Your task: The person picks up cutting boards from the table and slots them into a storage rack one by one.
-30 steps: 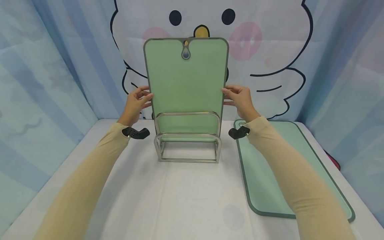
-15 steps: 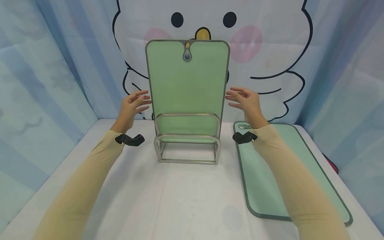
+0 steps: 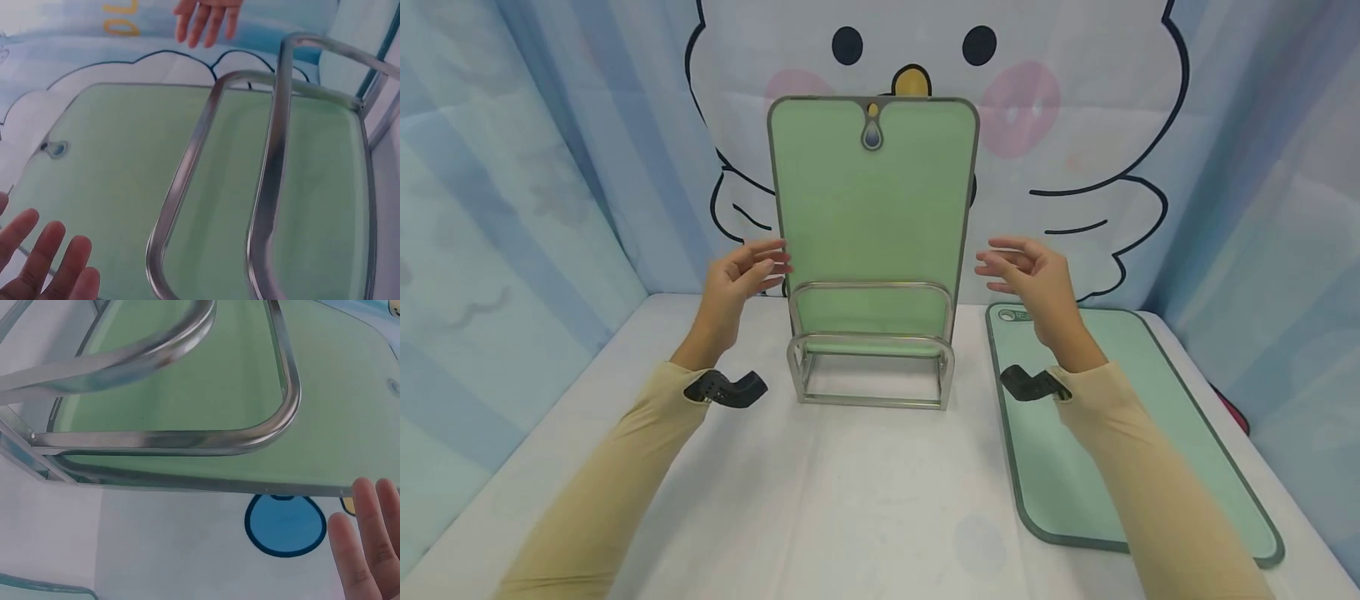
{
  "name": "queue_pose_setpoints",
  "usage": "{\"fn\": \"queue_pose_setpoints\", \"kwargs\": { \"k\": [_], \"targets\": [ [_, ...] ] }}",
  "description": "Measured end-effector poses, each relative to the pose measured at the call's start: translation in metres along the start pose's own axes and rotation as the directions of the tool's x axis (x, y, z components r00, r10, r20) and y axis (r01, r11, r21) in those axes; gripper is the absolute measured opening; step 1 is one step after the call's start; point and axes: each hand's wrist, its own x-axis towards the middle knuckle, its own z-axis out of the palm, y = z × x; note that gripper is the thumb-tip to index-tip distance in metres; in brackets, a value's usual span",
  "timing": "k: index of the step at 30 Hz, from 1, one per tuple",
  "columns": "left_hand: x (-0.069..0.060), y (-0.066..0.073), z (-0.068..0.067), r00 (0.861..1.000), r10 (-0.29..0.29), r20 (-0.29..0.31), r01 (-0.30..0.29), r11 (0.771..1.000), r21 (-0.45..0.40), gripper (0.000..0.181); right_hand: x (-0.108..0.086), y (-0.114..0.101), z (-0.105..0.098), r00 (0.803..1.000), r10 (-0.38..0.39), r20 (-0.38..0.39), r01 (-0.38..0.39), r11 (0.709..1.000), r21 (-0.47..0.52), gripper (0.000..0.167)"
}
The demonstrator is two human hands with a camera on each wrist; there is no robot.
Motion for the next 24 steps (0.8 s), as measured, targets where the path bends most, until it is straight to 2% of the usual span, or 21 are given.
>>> {"fn": "queue_pose_setpoints", "kwargs": {
  "k": [4, 9, 18, 24],
  "targets": [
    [-0.013, 0.002, 0.014, 0.998, 0.025, 0.051, -0.026, 0.999, 0.019, 0.032, -0.014, -0.002, 0.000, 0.999, -0.032, 0.033, 0.033, 0.999, -0.039, 0.031],
    [-0.030, 0.001, 0.035, 0.993, 0.068, 0.099, -0.075, 0.995, 0.069, 0.031, -0.031, 0.000, -0.001, 0.996, -0.050, 0.070, 0.053, 0.998, -0.042, 0.028],
    [-0.048, -0.002, 0.072, 0.972, 0.138, 0.189, -0.158, 0.983, 0.095, 0.031, -0.052, 0.007, -0.014, 0.994, -0.042, 0.102, 0.051, 0.994, -0.092, 0.028],
    [-0.058, -0.007, 0.098, 0.958, 0.144, 0.250, -0.170, 0.982, 0.085, 0.030, -0.062, 0.012, -0.026, 0.995, -0.037, 0.095, 0.056, 0.976, -0.209, 0.028]
  ]
}}
